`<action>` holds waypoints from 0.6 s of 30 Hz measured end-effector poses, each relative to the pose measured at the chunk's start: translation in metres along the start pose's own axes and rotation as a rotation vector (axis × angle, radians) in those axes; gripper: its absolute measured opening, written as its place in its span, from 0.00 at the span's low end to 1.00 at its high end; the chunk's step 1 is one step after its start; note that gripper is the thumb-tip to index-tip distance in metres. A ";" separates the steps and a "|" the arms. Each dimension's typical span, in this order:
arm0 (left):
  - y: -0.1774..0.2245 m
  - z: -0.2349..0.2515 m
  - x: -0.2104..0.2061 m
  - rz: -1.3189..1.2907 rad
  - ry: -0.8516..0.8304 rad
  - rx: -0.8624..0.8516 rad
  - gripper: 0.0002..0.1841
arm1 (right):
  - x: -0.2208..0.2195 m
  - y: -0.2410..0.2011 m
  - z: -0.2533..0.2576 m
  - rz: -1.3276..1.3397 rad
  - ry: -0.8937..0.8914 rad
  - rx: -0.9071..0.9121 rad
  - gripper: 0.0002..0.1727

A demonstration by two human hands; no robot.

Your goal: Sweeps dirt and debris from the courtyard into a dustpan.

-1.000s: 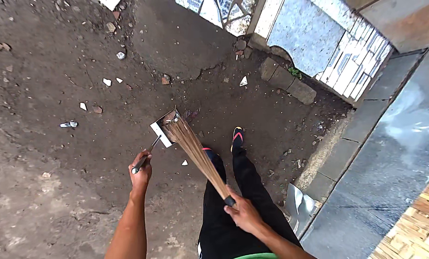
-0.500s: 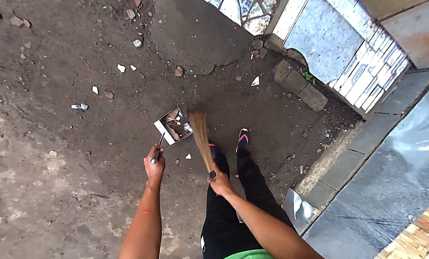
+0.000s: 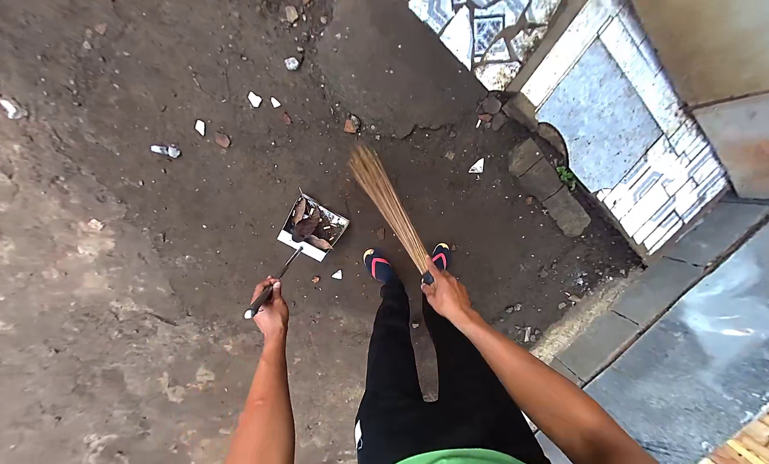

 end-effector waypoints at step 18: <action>-0.040 -0.105 0.050 -0.190 0.415 0.265 0.11 | 0.114 -0.123 -0.036 -0.461 0.042 0.318 0.42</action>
Point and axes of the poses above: each hand's wrist, its own z-axis towards the middle knuckle, its own x-axis out of the back of the hand, y = z × x, the point moved 6 cm from there along z, towards the middle knuckle, and after that the axes turned 12 degrees about -z, right-handed, at the moved point
